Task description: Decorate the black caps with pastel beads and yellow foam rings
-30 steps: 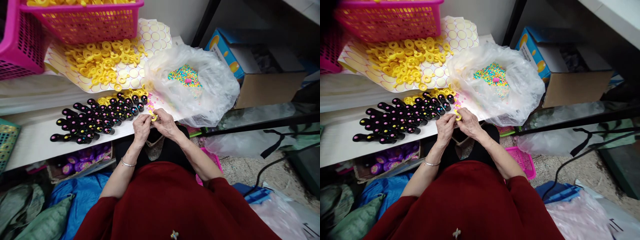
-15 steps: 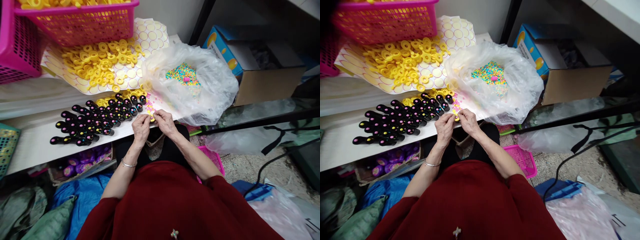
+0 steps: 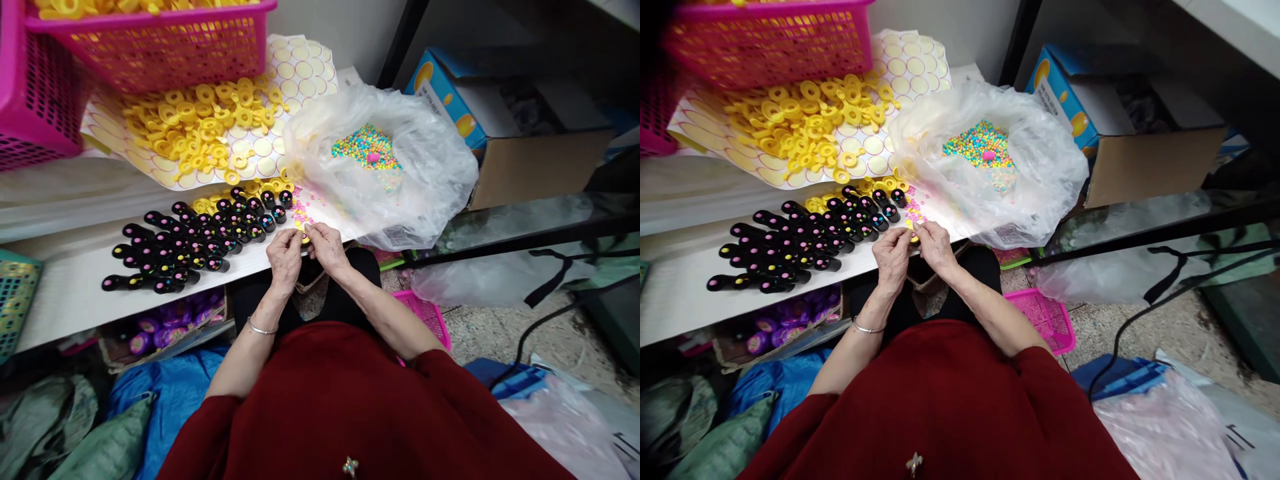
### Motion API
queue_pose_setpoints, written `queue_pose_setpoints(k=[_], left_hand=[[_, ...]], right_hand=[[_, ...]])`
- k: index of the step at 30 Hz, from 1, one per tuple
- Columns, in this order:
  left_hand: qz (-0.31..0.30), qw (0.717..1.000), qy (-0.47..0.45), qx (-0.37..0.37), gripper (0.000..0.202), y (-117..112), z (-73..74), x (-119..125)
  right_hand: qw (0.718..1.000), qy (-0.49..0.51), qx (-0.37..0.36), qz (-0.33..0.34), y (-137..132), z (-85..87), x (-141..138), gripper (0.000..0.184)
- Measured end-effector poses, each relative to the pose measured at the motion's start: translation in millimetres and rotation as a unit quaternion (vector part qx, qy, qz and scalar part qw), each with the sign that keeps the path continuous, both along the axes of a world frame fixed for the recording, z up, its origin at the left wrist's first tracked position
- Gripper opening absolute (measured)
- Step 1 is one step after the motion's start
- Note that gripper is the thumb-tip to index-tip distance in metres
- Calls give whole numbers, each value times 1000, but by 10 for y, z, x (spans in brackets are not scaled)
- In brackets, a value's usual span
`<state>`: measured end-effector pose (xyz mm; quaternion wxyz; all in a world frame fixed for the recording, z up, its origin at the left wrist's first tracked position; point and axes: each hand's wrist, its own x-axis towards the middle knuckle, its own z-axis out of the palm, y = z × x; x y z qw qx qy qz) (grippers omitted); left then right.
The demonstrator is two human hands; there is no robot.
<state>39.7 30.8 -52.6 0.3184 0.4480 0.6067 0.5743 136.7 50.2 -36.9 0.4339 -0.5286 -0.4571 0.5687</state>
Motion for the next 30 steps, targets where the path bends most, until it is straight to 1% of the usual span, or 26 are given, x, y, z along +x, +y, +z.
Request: queue_pose_setpoints(k=[3, 6, 10, 13, 17, 20, 24, 30], left_hand=[[-9, 999, -27, -32, 20, -7, -15, 25], [-11, 998, -46, -37, 20, -10, -26, 37], [14, 991, -117, -67, 22, 7, -49, 10], [8, 984, -152, -87, 23, 13, -56, -18], [3, 984, -161, -78, 26, -5, -61, -31], [5, 984, -165, -66, 27, -19, -67, -30], [-2, 986, -154, -64, 29, -20, -78, -31], [-6, 990, -127, -61, 33, -17, -98, -18]], right_hand=[[1000, 13, -13, -9, -12, -20, -16, 33], [998, 41, -34, -19, -10, -44, -29, 34], [997, 61, -54, -14, -6, -70, -74, 34], [997, 54, -57, -15, -14, -63, -111, 32], [999, 27, -37, -12, -26, -42, -120, 34], [999, 37, -31, 5, -26, -36, -103, 36], [998, 58, -35, 2, -31, -38, -89, 38], [997, 64, -51, -9, -28, -25, -114, 33]])
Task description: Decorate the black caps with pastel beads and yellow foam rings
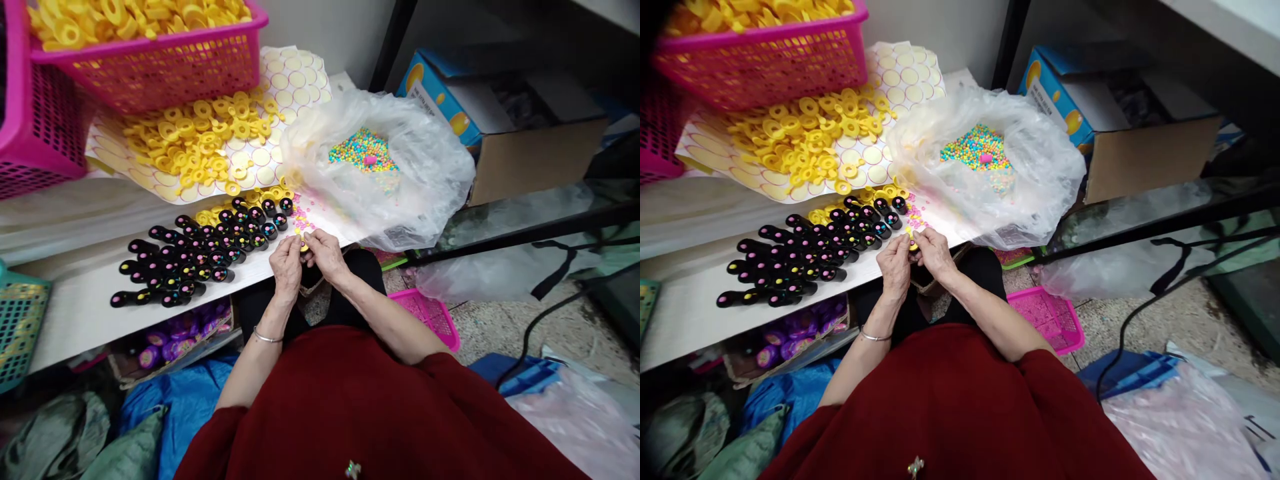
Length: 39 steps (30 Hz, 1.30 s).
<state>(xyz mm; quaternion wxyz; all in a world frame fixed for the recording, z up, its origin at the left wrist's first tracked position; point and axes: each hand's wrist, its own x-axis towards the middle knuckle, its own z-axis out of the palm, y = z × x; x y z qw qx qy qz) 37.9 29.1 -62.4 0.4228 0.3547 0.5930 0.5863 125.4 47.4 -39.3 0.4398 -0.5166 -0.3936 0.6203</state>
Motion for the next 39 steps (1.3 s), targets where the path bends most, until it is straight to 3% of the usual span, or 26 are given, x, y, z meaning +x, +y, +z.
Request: queue_pose_setpoints(k=[6, 16, 19, 24, 26, 30, 34, 39], left_hand=[[3, 999, 25, -28, 36, 12, -2, 7], [-7, 996, -71, -59, 35, 77, 22, -22], [-39, 997, -65, -28, 38, 51, 44, -80], [-153, 987, 1, 54, 35, 9, 44, -214], [-160, 985, 19, 61, 39, -14, 40, -226], [-151, 985, 42, 71, 41, -136, 79, -187], [-228, 960, 83, 142, 39, -319, 208, -182], [-298, 910, 189, 218, 43, -443, 348, -250]], right_hand=[[999, 13, -36, -14, 23, -1, -21, 28], [999, 22, -18, -29, 24, -40, -45, 28], [999, 32, -13, -25, 54, -50, -40, 26], [997, 56, 13, -57, 5, -72, -38, 24], [996, 67, 13, -59, -59, -62, -13, 26], [995, 92, -13, -19, -212, -4, 130, 34], [989, 125, -76, -5, -309, 51, 305, 42], [938, 265, -151, 166, -342, 95, 484, 48]])
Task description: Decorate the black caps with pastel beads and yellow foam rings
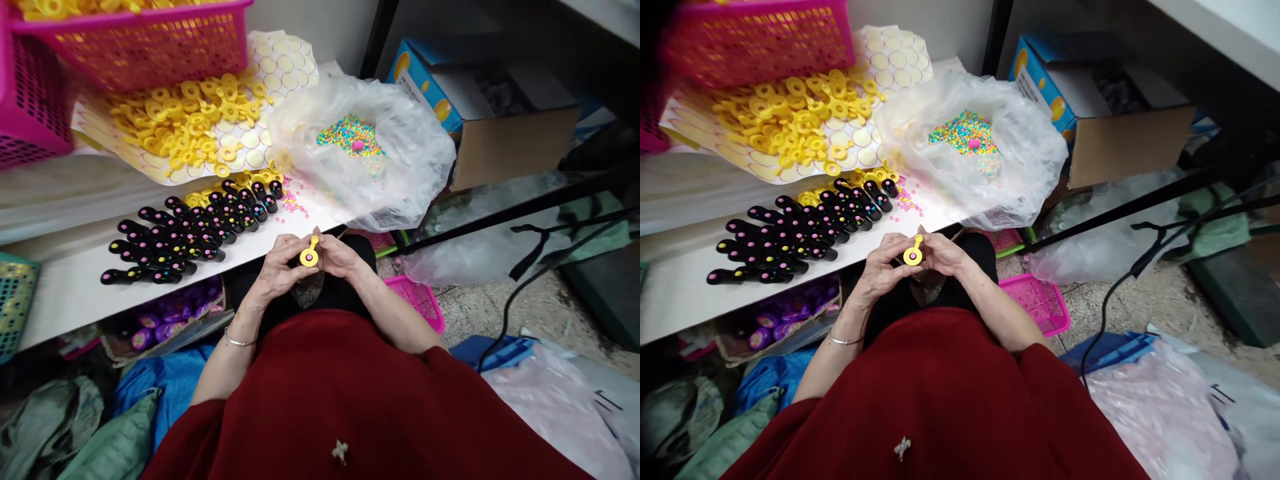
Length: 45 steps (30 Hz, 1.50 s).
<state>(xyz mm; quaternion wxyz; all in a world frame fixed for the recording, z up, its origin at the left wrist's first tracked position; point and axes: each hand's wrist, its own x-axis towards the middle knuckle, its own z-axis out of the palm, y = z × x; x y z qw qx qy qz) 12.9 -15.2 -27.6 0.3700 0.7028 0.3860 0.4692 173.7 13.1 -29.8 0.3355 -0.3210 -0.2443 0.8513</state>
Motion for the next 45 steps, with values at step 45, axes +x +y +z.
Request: queue_pose_setpoints(k=[45], left_hand=[[-88, 970, 215, 72, 13, -198, -123, 15]], right_hand=[[983, -97, 151, 35, -271, -335, 22, 45]])
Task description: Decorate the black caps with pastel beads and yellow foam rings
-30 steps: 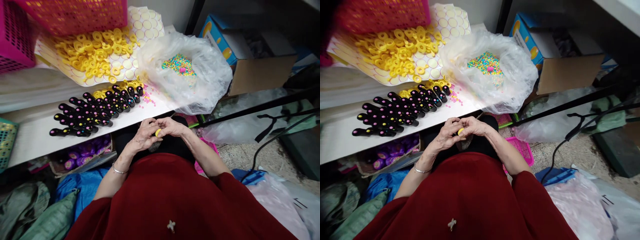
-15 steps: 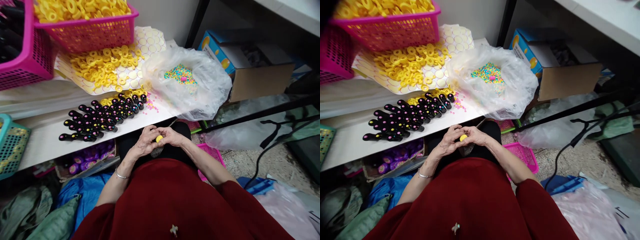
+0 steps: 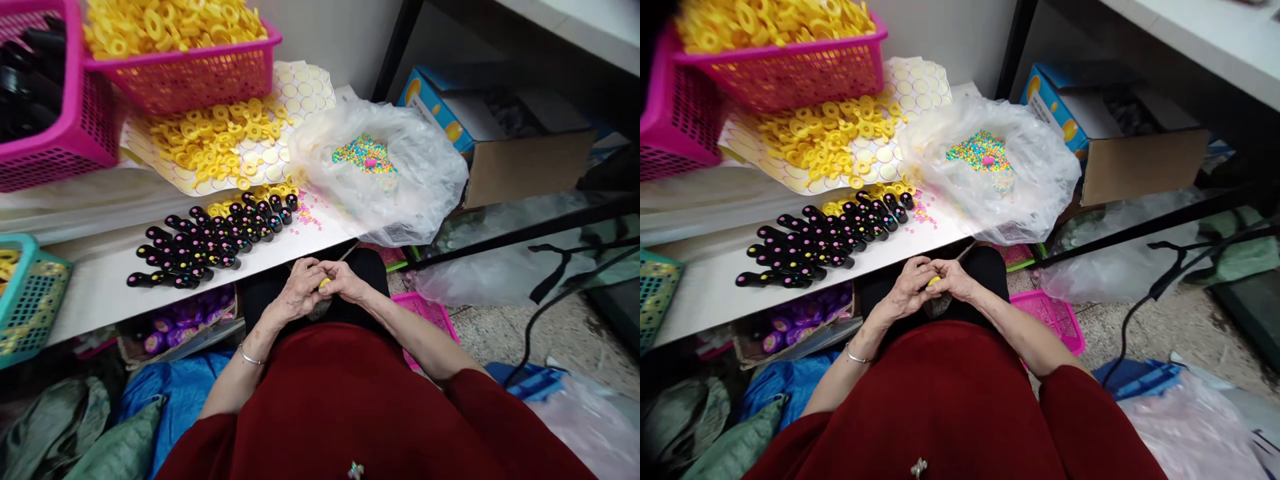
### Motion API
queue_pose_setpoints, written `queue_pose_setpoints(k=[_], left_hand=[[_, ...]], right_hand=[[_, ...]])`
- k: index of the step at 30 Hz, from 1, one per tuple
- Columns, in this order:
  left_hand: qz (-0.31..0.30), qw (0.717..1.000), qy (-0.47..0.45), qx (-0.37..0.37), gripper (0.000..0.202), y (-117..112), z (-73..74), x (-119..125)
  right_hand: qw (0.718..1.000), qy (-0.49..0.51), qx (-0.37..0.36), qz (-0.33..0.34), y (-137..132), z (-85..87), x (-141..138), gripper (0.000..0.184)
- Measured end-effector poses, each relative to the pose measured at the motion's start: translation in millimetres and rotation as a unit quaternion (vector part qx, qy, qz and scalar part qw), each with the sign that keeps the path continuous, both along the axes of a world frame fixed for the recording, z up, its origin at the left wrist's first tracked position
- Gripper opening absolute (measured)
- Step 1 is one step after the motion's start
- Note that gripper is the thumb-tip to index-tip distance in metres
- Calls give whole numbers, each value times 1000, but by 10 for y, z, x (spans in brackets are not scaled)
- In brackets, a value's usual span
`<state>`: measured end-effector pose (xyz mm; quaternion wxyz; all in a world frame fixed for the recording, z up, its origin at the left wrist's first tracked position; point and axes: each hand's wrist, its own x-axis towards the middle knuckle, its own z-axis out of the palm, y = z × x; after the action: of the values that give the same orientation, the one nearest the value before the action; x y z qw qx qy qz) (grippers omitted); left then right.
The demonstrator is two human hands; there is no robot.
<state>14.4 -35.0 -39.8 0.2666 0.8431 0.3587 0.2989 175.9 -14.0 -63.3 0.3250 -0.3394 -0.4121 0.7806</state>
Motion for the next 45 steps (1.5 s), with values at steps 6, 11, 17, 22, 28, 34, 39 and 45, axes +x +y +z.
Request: queue_pose_setpoints(k=[6, 11, 17, 22, 28, 34, 39, 45], left_hand=[[175, 977, -44, 111, 30, 206, -9, -280], [377, 915, 42, 135, 19, 548, 126, -477], [420, 896, 118, 87, 20, 904, 320, -518], [441, 884, 109, 107, 14, 1310, 423, -626], [489, 852, 176, 61, 16, 1827, 583, -740], [449, 856, 239, 94, 15, 1978, 590, -702], [478, 847, 215, 84, 13, 2045, 535, -752], [502, 854, 78, 110, 8, 1900, 651, -613]], right_hand=[[879, -352, 317, 51, 154, -70, -4, 43], [690, -569, 409, 181, 225, -63, -100, 29], [740, -504, 406, 184, 364, 141, 18, 15], [878, -321, 354, 43, 573, 299, 111, 14], [931, -253, 262, -32, 661, 308, 41, 13], [940, -244, 237, -34, 613, 312, 69, 14], [952, -218, 210, -47, 644, 318, 105, 14], [958, -168, 203, -110, 684, 379, -25, 12]])
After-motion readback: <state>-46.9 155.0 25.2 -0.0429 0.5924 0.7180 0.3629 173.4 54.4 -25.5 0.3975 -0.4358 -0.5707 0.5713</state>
